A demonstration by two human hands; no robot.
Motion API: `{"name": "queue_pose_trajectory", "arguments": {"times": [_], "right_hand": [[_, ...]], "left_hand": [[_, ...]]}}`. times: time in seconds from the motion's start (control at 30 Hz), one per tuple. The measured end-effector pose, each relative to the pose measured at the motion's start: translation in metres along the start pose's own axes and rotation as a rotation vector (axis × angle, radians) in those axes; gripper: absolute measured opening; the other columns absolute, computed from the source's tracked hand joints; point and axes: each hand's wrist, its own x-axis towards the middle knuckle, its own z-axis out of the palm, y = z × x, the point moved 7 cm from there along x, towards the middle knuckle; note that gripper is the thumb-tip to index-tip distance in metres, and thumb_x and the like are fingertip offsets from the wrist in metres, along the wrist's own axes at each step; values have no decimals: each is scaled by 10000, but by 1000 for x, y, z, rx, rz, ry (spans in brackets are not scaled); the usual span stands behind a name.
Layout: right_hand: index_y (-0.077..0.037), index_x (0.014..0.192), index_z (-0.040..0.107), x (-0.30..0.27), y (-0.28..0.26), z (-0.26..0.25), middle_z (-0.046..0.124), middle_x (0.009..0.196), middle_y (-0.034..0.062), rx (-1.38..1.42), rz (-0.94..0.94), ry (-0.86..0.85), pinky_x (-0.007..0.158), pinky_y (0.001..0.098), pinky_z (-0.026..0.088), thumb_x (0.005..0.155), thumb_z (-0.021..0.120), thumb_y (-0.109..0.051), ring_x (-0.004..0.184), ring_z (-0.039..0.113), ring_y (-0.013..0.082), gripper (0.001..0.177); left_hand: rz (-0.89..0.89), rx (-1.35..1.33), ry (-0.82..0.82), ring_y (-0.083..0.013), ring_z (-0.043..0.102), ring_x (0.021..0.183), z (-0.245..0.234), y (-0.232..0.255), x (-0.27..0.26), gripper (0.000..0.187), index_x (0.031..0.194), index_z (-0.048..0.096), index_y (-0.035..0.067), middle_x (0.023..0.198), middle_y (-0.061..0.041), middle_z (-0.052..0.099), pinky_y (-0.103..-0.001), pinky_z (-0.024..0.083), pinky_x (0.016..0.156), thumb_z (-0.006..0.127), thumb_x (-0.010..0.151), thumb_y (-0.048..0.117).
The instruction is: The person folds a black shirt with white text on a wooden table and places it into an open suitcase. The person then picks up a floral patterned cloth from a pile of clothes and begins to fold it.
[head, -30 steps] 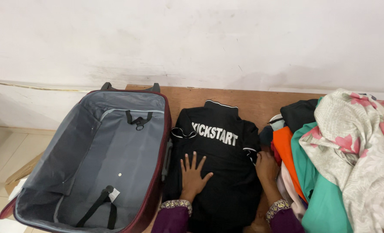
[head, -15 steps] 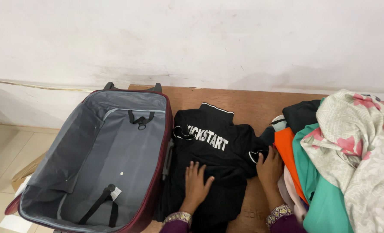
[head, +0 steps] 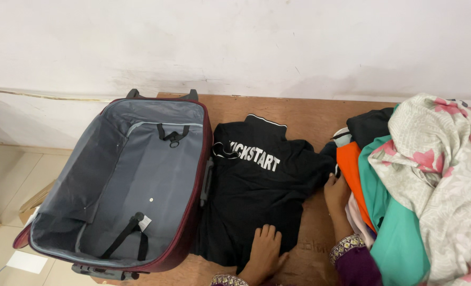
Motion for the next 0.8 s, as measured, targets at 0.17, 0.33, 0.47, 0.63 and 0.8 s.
{"name": "queue_pose_trajectory", "arguments": {"times": [0.17,0.33,0.47,0.63,0.8], "right_hand": [[22,1246,626,-38,-62,-36,673,1220,274,-95,-158,9,957,461,486,862,686,-201,1123,633,432,447],[-24,1127,678,-102,-53,-17,736,858,186,-48,307,-509,720,441,550,947,691,-432,790,711,353,445],[6,1073,694,-145,-14,19,740,891,168,207,404,-628,734,397,546,889,731,-326,809,702,301,381],[18,1075,714,-175,44,36,733,978,141,815,848,-400,778,352,523,905,715,-196,868,660,235,273],[-25,1254,637,-170,28,-44,710,945,152,196,450,-212,784,367,515,932,699,-196,823,648,246,369]], "left_hand": [[64,-51,196,-274,517,973,-2,4,-11,140,1018,679,45,1016,-136,578,-389,427,835,697,886,89],[82,-281,397,-291,569,966,-27,16,-18,105,1011,659,60,1046,-127,626,-404,447,813,664,906,58],[155,-452,183,-299,602,999,-24,31,-21,129,1091,624,46,1099,-113,635,-419,484,868,645,971,88],[152,-485,210,-304,621,1051,-48,28,-35,146,1065,630,43,1125,-115,663,-423,485,912,683,956,126],[-168,-394,368,-315,621,1163,-78,-41,-61,198,1093,682,60,1224,-122,690,-429,455,1005,710,940,182]]}}
